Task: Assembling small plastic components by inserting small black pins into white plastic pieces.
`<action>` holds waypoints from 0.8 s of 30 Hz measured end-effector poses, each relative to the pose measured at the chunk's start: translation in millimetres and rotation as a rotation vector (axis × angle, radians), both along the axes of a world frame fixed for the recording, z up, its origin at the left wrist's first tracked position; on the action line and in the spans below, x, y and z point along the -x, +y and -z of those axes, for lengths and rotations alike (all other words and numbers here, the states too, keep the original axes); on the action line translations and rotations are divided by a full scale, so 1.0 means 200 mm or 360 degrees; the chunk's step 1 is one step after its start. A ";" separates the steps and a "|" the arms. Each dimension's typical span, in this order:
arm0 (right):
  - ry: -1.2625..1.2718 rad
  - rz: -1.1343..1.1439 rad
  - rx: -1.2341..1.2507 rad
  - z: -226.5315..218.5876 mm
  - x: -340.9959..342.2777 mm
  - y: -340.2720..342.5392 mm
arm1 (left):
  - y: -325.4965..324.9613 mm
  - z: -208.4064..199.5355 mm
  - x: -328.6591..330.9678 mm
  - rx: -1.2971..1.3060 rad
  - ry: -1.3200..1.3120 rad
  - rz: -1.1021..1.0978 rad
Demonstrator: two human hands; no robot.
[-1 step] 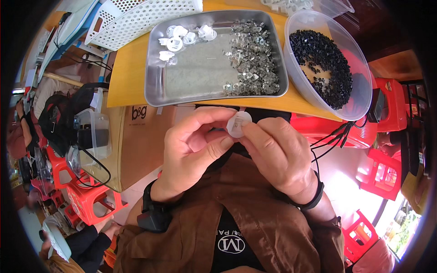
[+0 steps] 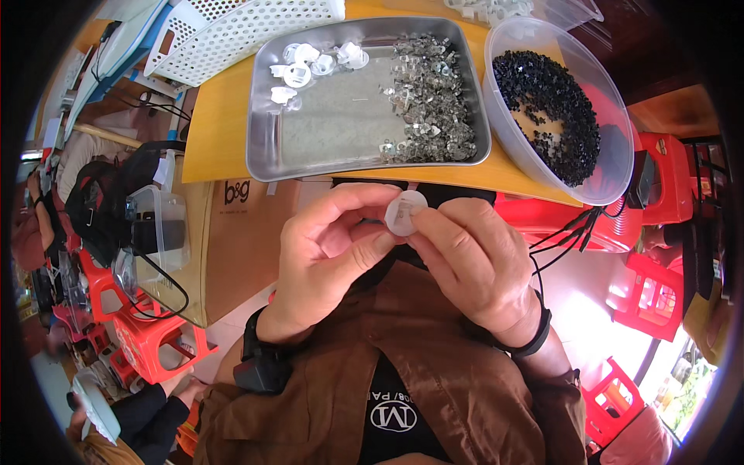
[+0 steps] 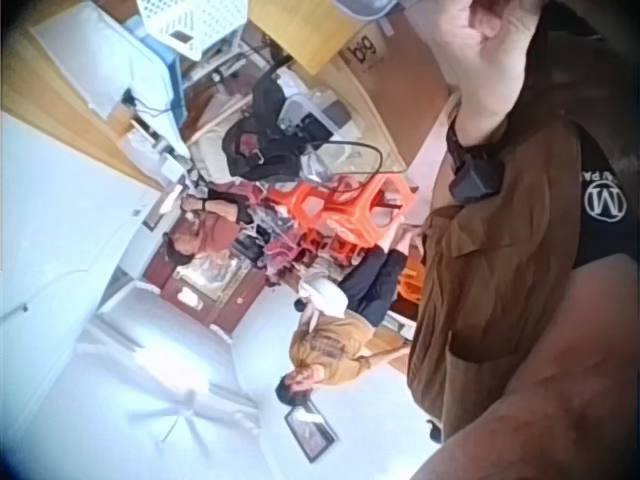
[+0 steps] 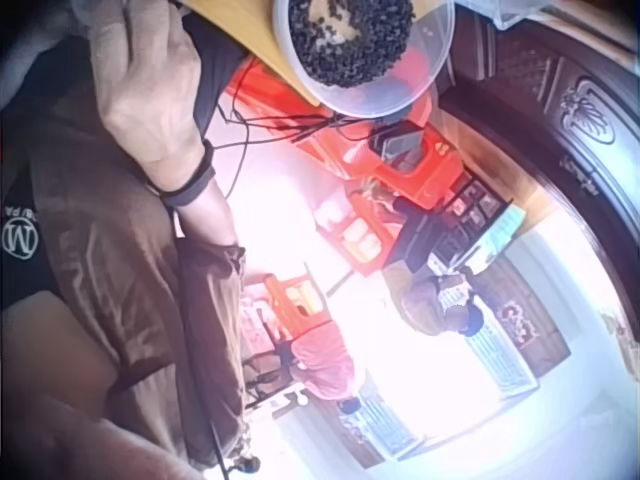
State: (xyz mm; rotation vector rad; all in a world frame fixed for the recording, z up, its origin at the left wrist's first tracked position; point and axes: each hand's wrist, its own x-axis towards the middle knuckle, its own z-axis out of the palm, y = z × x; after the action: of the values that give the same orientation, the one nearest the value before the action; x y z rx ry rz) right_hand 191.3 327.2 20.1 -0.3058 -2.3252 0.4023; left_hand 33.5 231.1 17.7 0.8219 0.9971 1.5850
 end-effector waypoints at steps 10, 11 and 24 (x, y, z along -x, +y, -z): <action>0.0185 0.0085 0.0225 -0.01 0.01 -0.02 | -0.02 0.01 0.01 0.0098 -0.0157 -0.0006; 0.0151 0.0052 0.0163 -0.02 0.01 -0.02 | -0.02 0.01 0.01 0.0099 -0.0157 -0.0005; -0.0045 -0.0021 -0.0185 0.00 0.01 -0.02 | 0.00 0.03 0.01 -0.0109 0.0077 -0.0072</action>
State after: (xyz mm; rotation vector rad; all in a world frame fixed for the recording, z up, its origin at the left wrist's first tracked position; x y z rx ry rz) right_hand 190.0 322.7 20.5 -0.2411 -2.3684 0.2692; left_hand 31.4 230.4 10.9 0.8940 1.0068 1.6523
